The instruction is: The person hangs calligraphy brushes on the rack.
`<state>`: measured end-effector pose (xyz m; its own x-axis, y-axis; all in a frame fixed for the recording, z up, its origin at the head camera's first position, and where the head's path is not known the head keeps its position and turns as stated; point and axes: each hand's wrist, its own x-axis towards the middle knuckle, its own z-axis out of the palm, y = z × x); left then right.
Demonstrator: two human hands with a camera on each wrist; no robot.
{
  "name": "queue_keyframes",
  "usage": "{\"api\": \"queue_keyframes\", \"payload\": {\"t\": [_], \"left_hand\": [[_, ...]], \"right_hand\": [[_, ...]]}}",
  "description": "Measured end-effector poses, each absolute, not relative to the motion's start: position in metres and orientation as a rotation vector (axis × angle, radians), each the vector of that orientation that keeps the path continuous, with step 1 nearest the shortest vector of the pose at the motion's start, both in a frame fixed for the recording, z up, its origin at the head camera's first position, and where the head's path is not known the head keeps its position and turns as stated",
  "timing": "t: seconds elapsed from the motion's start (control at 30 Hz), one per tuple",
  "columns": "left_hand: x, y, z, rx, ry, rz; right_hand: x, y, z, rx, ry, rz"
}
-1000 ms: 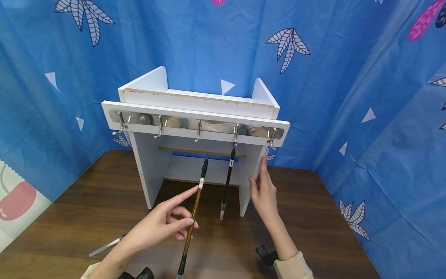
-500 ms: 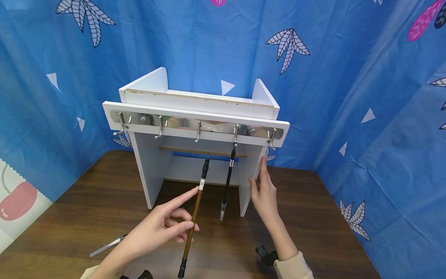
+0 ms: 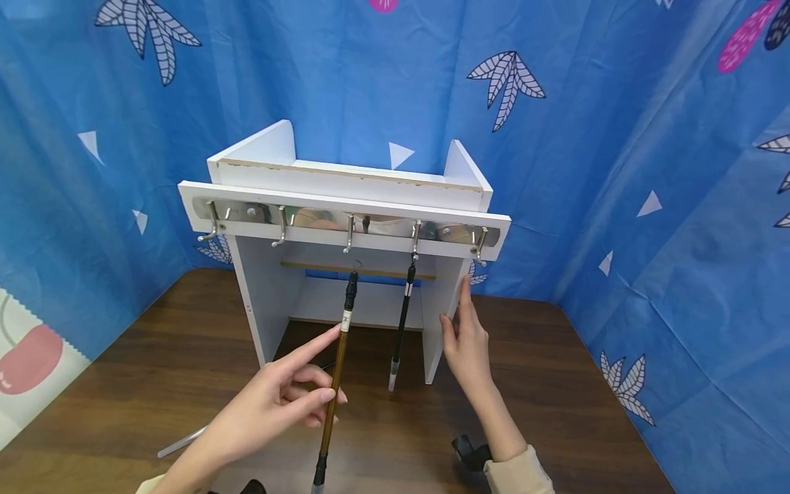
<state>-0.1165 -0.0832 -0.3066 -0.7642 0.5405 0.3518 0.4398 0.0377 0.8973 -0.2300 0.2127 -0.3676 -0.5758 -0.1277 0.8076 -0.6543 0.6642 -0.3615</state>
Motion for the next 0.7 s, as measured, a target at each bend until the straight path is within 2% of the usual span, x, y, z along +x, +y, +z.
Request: {"api": "queue_keyframes", "payload": {"t": [0.7], "left_hand": [[-0.1210,-0.0869,-0.3040,1.029,2.287,1.868]], "right_hand": [[-0.2296,0.2121,-0.3672,0.598,-2.093,0.852]]}}
